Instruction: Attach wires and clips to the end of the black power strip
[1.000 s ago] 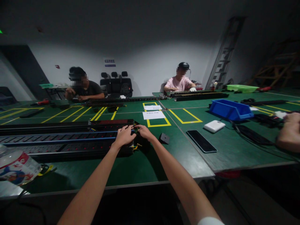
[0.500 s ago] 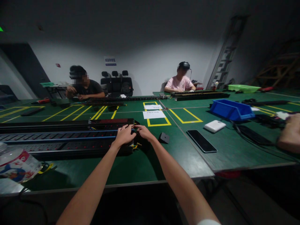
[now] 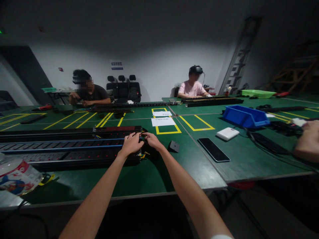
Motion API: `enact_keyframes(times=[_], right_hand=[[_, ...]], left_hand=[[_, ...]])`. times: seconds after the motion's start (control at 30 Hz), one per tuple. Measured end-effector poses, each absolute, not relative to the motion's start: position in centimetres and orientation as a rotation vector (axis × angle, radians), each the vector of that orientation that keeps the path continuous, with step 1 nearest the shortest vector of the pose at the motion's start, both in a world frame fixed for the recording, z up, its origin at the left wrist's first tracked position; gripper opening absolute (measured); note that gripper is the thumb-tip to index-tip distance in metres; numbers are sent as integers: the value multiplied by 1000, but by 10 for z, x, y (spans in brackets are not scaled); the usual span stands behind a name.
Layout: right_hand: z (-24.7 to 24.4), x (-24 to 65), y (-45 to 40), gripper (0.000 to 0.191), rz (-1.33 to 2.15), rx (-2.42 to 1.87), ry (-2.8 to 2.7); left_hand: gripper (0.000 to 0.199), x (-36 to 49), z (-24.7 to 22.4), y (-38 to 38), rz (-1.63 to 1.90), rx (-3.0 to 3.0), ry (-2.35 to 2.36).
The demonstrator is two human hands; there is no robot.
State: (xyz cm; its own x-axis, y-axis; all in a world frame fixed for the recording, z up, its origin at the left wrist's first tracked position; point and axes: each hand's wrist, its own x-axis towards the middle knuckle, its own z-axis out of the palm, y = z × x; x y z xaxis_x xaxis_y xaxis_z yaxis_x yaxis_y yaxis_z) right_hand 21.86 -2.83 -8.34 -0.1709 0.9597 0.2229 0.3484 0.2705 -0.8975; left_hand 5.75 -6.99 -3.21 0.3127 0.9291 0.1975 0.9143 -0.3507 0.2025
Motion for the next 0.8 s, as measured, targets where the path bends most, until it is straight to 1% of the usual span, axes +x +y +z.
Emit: enact_keyframes(times=[0.13, 0.23, 0.37, 0.8], right_hand=[[-81, 218, -29, 60, 959, -1240, -1682], [-80, 217, -29, 59, 981, -1240, -1690], [-82, 216, -26, 56, 944, -1202, -1692], [-83, 217, -28, 59, 968, -1198, -1676]], left_hand=[[58, 57, -32, -69, 415, 2494, 1753], [58, 57, -32, -69, 413, 2501, 1737], [55, 57, -32, -69, 401, 2507, 1740], [53, 58, -32, -71, 425, 2528, 1744]])
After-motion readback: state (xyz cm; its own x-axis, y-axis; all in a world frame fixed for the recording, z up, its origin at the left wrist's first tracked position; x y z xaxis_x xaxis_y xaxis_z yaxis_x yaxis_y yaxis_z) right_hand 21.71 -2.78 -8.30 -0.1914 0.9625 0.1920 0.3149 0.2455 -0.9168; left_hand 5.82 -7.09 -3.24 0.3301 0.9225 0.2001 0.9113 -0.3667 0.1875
